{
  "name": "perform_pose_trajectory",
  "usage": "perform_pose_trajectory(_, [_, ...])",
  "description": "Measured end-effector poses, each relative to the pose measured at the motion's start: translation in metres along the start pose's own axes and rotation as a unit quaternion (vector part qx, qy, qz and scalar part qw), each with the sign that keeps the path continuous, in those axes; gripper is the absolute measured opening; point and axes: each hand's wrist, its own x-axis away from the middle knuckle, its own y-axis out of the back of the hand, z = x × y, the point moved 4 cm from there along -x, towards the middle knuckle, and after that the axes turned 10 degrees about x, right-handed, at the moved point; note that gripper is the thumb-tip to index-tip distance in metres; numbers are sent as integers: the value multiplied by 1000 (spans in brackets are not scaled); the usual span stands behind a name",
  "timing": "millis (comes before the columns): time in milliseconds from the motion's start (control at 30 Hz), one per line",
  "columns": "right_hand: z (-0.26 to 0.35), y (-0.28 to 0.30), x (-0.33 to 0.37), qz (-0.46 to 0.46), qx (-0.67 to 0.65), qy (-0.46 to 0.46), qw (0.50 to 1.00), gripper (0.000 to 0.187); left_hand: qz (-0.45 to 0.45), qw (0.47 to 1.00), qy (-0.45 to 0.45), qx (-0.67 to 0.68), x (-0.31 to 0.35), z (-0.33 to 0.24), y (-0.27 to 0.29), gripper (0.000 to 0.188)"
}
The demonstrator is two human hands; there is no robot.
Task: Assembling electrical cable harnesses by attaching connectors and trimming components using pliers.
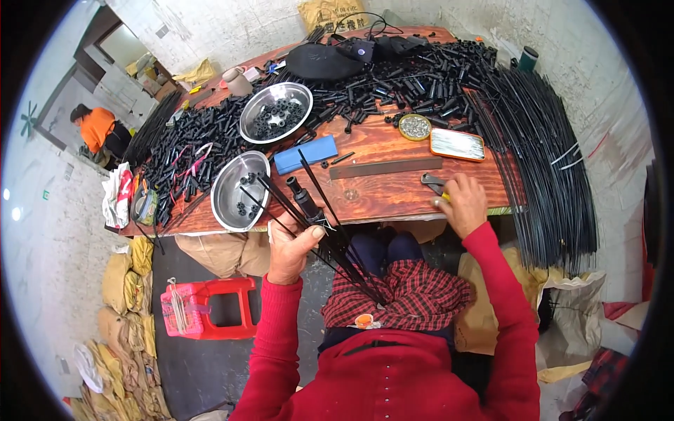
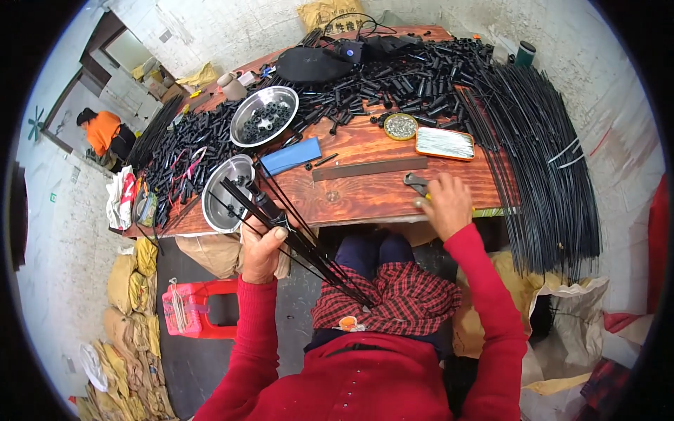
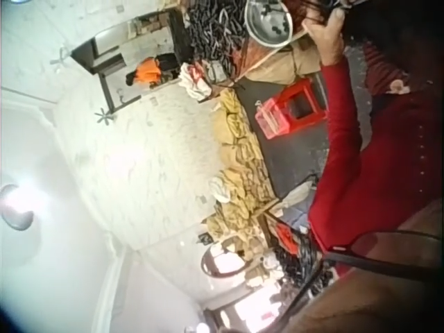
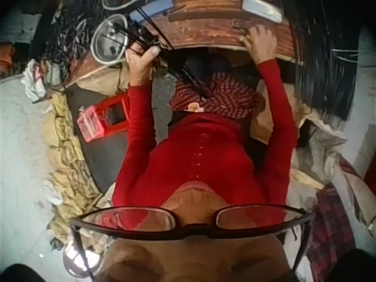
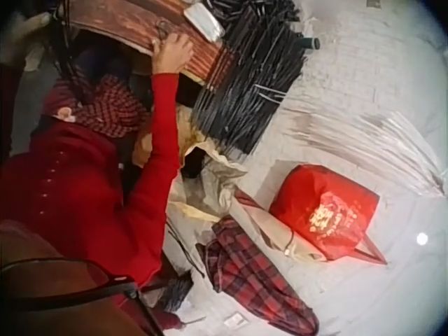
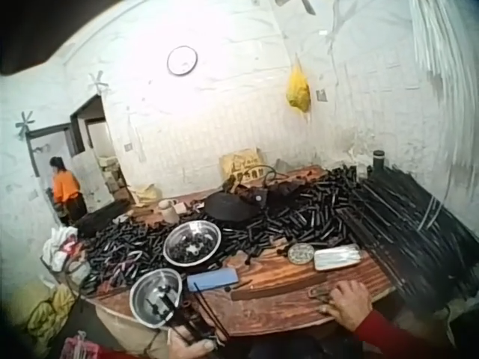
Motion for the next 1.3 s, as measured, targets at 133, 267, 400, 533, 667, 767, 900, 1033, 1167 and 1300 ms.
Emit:
perform_pose_trajectory(133, [78, 53, -10, -73, -284, 57, 954, 18, -6, 1000, 16, -4, 3, 2, -3, 43])
perform_pose_trajectory(267, [131, 96, -13, -97, -460, 73, 880, 23, -5, 1000, 15, 5, 2, 2, -16, 42])
perform_pose_trajectory(400, [145, 92, -10, -91, -524, 20, 847, 33, -8, 1000, 7, 5, 3, 1, -17, 40])
perform_pose_trajectory(533, [152, 88, -6, -88, -526, -20, 846, 35, -31, 1000, -1, 0, 2, 1, -16, 38])
perform_pose_trajectory(667, [154, 86, -4, -81, -537, -40, 839, 36, -38, 999, 9, 21, 2, 4, -16, 38])
perform_pose_trajectory(767, [157, 85, -3, -82, -542, -49, 835, 39, -40, 999, 2, 17, 2, 3, -15, 37])
perform_pose_trajectory(900, [160, 87, 1, -85, -525, -50, 846, 37, -46, 999, 3, 3, 3, 5, -10, 37])
perform_pose_trajectory(1033, [162, 82, 3, -77, -542, -67, 834, 36, -56, 998, 0, 1, 2, 5, -12, 37])
perform_pose_trajectory(1167, [161, 80, 3, -82, -564, -69, 819, 36, -60, 998, 0, 7, 1, 2, -19, 37])
perform_pose_trajectory(1300, [160, 74, 6, -61, -592, -66, 801, 34, -55, 998, 9, 3, -1, -1, -21, 37])
